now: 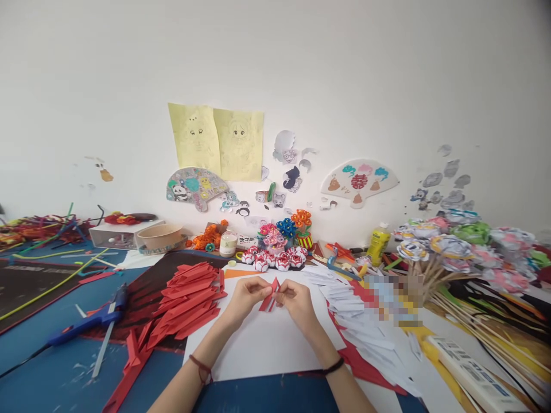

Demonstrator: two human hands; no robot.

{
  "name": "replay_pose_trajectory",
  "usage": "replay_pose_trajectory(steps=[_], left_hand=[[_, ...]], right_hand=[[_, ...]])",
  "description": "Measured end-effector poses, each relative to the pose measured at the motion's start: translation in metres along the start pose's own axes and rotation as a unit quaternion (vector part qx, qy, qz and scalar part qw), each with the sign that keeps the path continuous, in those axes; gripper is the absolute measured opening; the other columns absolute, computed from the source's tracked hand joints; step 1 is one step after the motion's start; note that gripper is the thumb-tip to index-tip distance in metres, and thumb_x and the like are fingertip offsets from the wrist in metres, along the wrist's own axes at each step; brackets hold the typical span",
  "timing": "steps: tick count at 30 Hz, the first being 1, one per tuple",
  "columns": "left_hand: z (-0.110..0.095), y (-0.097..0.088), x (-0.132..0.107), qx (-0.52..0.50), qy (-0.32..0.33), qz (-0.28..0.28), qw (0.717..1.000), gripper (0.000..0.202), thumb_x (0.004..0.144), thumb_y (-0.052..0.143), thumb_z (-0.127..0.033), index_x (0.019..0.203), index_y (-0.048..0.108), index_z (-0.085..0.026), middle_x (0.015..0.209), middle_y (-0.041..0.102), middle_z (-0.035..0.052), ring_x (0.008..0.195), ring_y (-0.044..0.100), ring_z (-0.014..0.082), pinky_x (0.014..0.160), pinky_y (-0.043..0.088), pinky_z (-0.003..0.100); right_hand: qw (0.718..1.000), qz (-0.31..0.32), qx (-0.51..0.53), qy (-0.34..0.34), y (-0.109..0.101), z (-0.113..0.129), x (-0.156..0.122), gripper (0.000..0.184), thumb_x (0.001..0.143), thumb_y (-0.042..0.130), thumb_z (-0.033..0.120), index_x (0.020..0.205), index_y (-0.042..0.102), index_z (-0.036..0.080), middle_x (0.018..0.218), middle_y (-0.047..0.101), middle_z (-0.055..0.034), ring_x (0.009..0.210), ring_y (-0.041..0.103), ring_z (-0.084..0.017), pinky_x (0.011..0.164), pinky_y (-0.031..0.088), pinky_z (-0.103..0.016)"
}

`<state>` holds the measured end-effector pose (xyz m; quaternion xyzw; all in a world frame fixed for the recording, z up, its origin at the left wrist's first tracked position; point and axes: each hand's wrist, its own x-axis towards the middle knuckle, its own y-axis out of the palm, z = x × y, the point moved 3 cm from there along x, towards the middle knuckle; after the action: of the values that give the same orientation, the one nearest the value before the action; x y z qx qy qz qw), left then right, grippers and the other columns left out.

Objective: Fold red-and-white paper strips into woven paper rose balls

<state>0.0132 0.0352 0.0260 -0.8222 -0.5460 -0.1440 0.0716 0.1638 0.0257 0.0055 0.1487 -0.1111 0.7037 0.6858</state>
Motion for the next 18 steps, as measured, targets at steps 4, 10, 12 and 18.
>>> replay_pose_trajectory(steps=[4,10,12,18], left_hand=[[0.000,0.001,-0.003,-0.020,0.007,0.001,1.000,0.029,0.072,0.077,-0.038,0.070,0.067,-0.011,0.067,0.066,0.0045,0.063,0.061,0.0148,0.061,0.045,0.025],[-0.008,0.010,-0.009,-0.091,-0.003,0.024,0.996,0.031,0.075,0.074,-0.040,0.079,0.065,-0.011,0.067,0.069,0.0049,0.062,0.065,0.0182,0.063,0.050,0.030],[-0.009,0.012,-0.010,-0.085,-0.003,0.012,0.996,0.031,0.073,0.076,-0.040,0.078,0.066,-0.011,0.068,0.069,0.0057,0.064,0.066,0.0192,0.064,0.051,0.031],[-0.006,0.013,-0.010,-0.061,0.004,-0.005,0.998,0.034,0.073,0.075,-0.042,0.077,0.067,-0.010,0.065,0.070,0.0072,0.060,0.066,0.0200,0.060,0.051,0.031]], right_hand=[[1.000,0.013,0.012,0.002,0.002,0.000,-0.001,0.039,0.061,0.084,0.041,0.057,0.054,0.017,0.049,0.060,0.0011,0.047,0.057,-0.014,0.049,0.043,-0.023],[0.997,0.017,0.072,0.013,0.006,0.005,-0.003,0.043,0.060,0.083,0.049,0.059,0.052,0.019,0.050,0.062,0.0002,0.046,0.058,-0.015,0.049,0.045,-0.026],[0.998,0.001,0.066,0.005,0.006,0.008,-0.004,0.043,0.061,0.082,0.050,0.060,0.054,0.018,0.051,0.062,0.0000,0.048,0.058,-0.015,0.051,0.046,-0.026],[0.998,-0.001,0.062,0.004,0.009,0.007,-0.006,0.040,0.064,0.081,0.048,0.066,0.056,0.018,0.053,0.061,0.0005,0.048,0.057,-0.015,0.050,0.045,-0.026]])
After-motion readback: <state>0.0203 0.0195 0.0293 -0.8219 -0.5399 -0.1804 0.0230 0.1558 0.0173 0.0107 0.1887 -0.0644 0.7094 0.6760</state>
